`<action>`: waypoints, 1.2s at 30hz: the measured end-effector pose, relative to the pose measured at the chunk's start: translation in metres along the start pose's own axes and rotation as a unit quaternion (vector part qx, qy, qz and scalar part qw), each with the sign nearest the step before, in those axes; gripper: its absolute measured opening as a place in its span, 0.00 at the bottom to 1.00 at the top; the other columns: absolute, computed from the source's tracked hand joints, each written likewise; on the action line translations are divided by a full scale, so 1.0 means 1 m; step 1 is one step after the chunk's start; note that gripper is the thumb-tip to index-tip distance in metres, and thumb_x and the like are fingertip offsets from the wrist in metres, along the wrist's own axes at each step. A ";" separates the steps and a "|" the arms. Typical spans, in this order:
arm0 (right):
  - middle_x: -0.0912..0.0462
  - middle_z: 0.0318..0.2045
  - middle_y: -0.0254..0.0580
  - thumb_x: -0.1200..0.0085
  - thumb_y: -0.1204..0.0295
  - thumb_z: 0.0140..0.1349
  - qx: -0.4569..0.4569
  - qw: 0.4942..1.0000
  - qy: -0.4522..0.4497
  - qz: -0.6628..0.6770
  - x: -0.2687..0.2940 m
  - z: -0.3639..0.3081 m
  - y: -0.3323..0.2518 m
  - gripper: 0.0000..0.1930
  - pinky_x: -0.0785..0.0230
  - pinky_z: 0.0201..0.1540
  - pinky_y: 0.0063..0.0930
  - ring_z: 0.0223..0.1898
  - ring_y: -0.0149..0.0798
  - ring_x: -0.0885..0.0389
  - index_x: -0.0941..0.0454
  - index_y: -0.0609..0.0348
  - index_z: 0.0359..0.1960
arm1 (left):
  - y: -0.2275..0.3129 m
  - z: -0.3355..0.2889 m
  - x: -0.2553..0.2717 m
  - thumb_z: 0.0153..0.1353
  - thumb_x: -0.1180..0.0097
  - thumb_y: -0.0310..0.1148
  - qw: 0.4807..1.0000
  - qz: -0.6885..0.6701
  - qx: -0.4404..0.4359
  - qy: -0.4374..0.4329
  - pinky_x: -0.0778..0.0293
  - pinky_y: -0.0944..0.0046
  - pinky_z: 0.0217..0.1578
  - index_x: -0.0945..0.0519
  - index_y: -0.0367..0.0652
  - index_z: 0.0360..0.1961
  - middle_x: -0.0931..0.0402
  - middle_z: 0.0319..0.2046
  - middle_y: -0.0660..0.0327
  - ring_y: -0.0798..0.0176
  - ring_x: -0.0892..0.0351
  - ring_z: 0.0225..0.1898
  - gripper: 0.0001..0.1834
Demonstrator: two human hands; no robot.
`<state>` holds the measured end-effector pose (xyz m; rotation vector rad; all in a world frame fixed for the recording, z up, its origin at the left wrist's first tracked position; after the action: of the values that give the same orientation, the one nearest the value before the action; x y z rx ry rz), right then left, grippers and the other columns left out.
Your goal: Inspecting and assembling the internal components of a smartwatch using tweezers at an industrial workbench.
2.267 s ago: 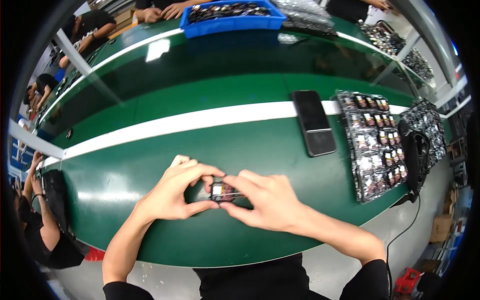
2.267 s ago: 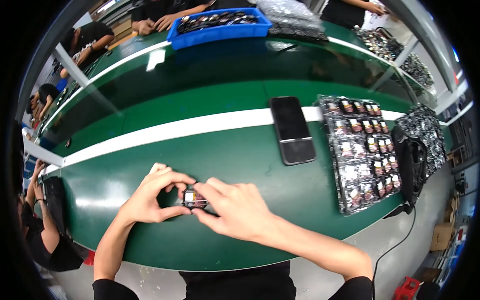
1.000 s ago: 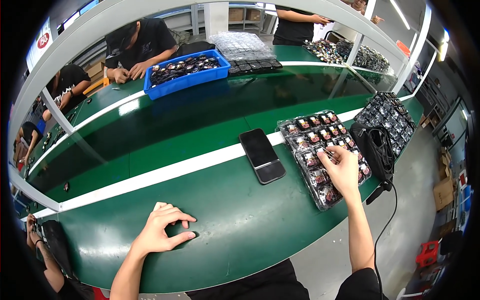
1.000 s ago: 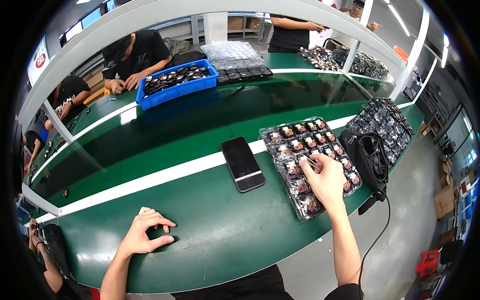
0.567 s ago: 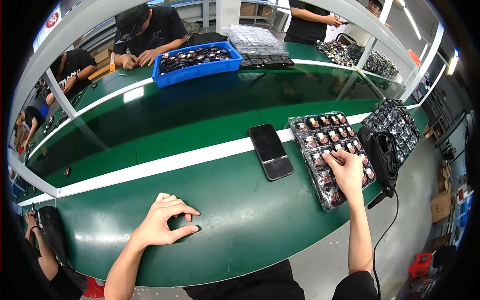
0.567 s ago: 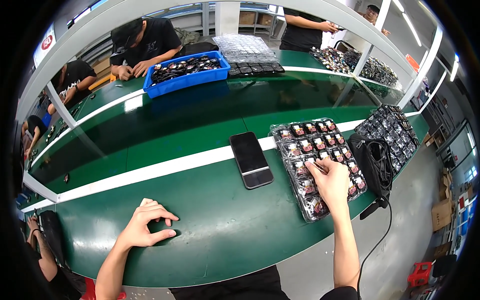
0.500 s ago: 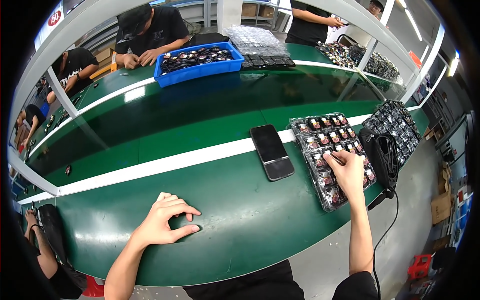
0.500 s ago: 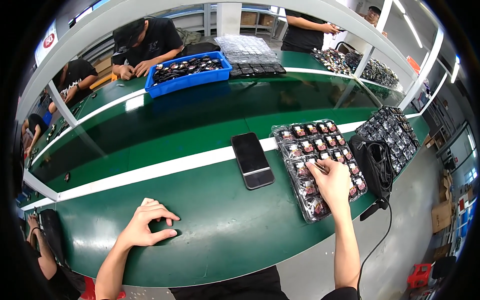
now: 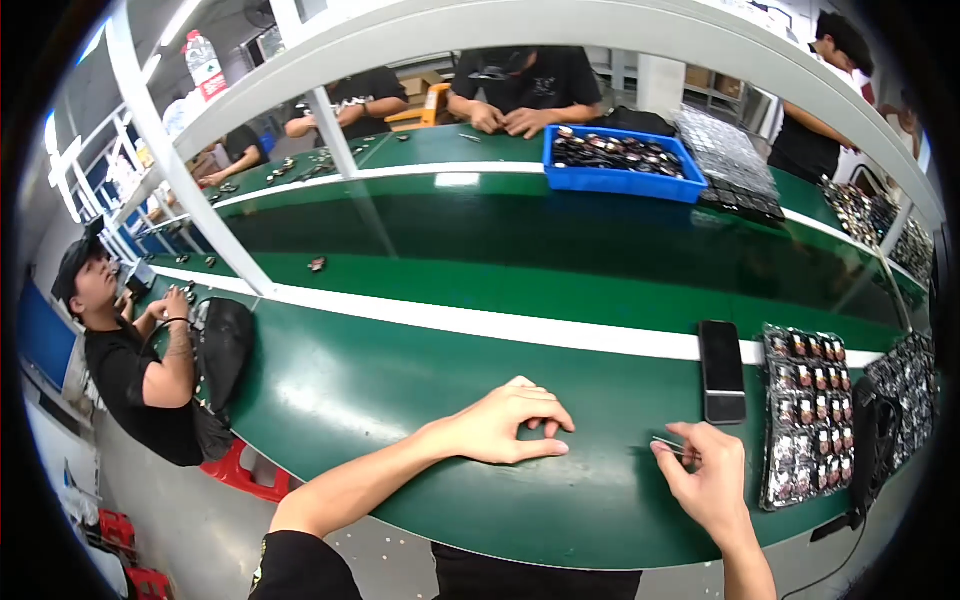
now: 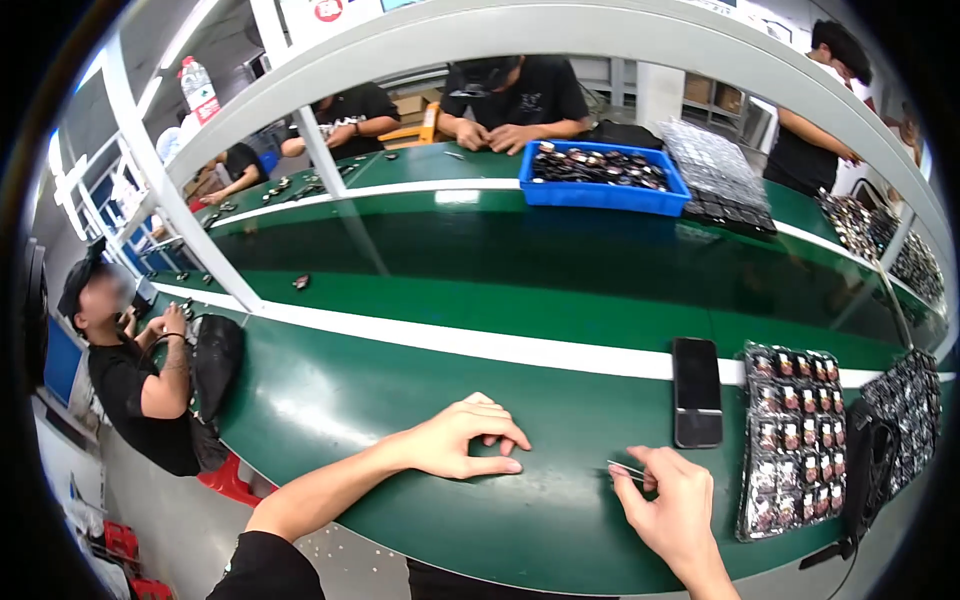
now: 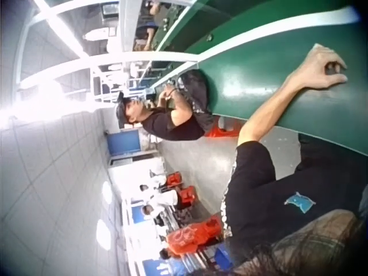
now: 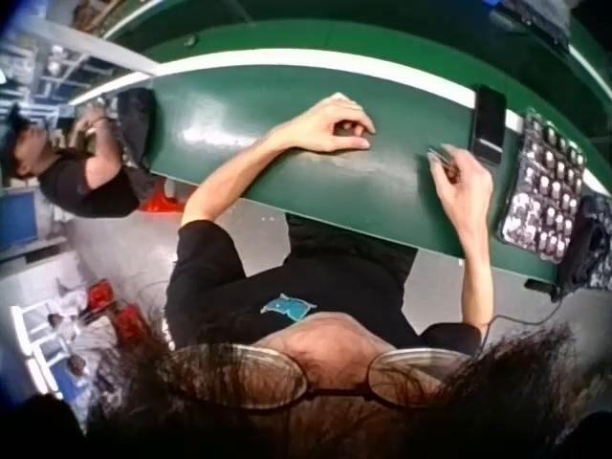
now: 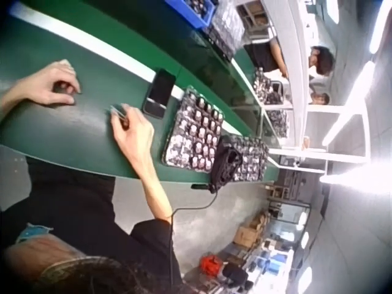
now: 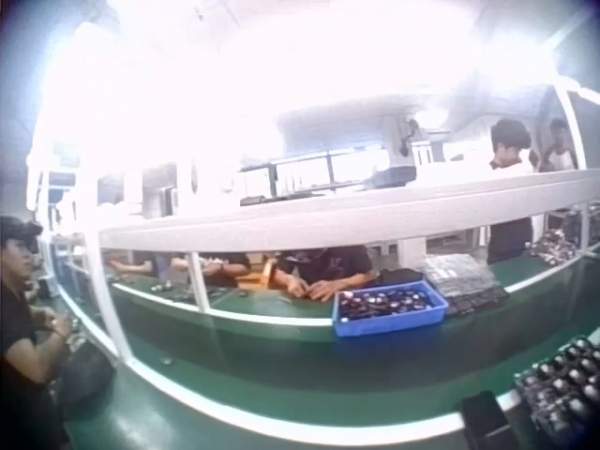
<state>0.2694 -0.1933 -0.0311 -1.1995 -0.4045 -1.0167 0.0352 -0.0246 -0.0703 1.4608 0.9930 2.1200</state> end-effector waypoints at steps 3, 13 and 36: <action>0.15 0.25 0.40 0.23 0.67 0.63 0.033 0.998 -0.041 0.018 -0.038 0.006 0.000 0.13 0.23 0.27 0.34 0.22 0.38 0.14 0.08 0.61 0.45 | -0.005 -0.004 0.016 0.74 0.27 0.41 0.999 0.006 0.043 0.012 0.24 0.59 0.49 0.10 0.45 0.50 0.15 0.38 0.64 0.63 0.19 0.40 0.13; 0.14 0.24 0.35 0.25 0.68 0.63 0.066 0.997 -0.037 0.020 -0.058 0.010 -0.003 0.13 0.29 0.24 0.32 0.19 0.34 0.18 0.08 0.57 0.47 | -0.190 -0.145 0.261 0.63 0.22 0.47 0.726 0.415 0.351 0.421 0.28 0.38 0.67 0.22 0.47 0.72 0.26 0.69 0.52 0.42 0.26 0.71 0.39; 0.18 0.27 0.41 0.24 0.69 0.68 -0.009 0.993 -0.019 0.112 -0.063 0.031 0.004 0.11 0.26 0.29 0.32 0.24 0.34 0.21 0.12 0.63 0.43 | -0.038 -0.004 0.043 0.72 0.31 0.24 0.988 0.105 0.006 0.113 0.27 0.47 0.71 0.26 0.40 0.77 0.19 0.65 0.47 0.43 0.20 0.65 0.34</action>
<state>0.2472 -0.1383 -0.0692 -1.2521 -0.2829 -0.8070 0.0119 0.0275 -0.0711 1.4087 0.9674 2.4803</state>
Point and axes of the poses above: each hand's wrist, its own z-axis towards the middle knuckle, its own x-axis out of the back of the hand, y = z × x, the point moved 6 cm from there along z, towards the middle knuckle
